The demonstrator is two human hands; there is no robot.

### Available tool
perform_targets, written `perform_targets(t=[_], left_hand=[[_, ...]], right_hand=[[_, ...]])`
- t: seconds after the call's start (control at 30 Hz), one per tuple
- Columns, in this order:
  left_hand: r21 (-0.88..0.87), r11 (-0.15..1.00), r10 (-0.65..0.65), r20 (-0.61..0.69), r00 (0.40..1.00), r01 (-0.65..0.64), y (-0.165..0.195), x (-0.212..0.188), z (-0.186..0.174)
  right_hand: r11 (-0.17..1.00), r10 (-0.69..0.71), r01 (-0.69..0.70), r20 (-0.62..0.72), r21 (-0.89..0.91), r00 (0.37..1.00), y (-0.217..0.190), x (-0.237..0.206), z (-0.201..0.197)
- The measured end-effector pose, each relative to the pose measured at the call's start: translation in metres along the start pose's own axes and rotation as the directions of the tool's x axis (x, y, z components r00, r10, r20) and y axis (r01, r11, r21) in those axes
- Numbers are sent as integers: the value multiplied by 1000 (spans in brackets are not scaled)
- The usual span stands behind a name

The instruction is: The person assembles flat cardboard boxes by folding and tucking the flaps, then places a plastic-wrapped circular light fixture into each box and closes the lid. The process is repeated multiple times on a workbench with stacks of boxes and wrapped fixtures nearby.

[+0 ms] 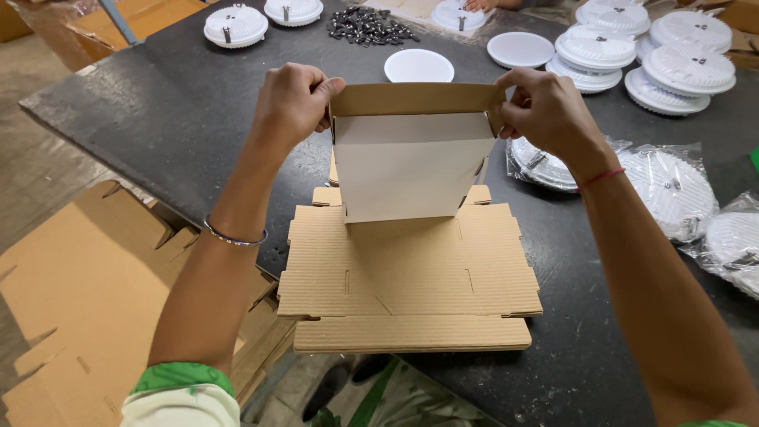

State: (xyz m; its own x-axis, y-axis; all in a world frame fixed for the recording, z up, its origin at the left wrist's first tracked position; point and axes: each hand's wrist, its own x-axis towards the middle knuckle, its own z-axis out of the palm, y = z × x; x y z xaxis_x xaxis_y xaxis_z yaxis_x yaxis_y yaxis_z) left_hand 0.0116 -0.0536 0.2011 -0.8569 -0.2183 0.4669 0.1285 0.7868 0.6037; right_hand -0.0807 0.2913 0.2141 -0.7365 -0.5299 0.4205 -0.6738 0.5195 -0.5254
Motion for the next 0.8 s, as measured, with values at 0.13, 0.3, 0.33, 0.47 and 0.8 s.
perform_targets(t=[0.13, 0.3, 0.33, 0.47, 0.8], left_hand=[[-10, 1000, 27, -55, 998, -28, 2, -7, 2], [7, 998, 60, -90, 994, -60, 6, -12, 0], [14, 998, 66, -87, 994, -65, 8, -11, -1], [66, 998, 5, -56, 998, -1, 13, -8, 0], [139, 981, 163, -205, 965, -136, 3, -17, 14]], right_hand=[[998, -65, 66, -25, 16, 998, -4, -6, 3], [997, -64, 65, -49, 32, 997, -8, -11, 6], [998, -56, 58, -51, 30, 997, -9, -12, 7], [999, -27, 29, -52, 40, 998, -13, -15, 7], [994, -21, 30, -83, 109, 996, -2, -25, 15]])
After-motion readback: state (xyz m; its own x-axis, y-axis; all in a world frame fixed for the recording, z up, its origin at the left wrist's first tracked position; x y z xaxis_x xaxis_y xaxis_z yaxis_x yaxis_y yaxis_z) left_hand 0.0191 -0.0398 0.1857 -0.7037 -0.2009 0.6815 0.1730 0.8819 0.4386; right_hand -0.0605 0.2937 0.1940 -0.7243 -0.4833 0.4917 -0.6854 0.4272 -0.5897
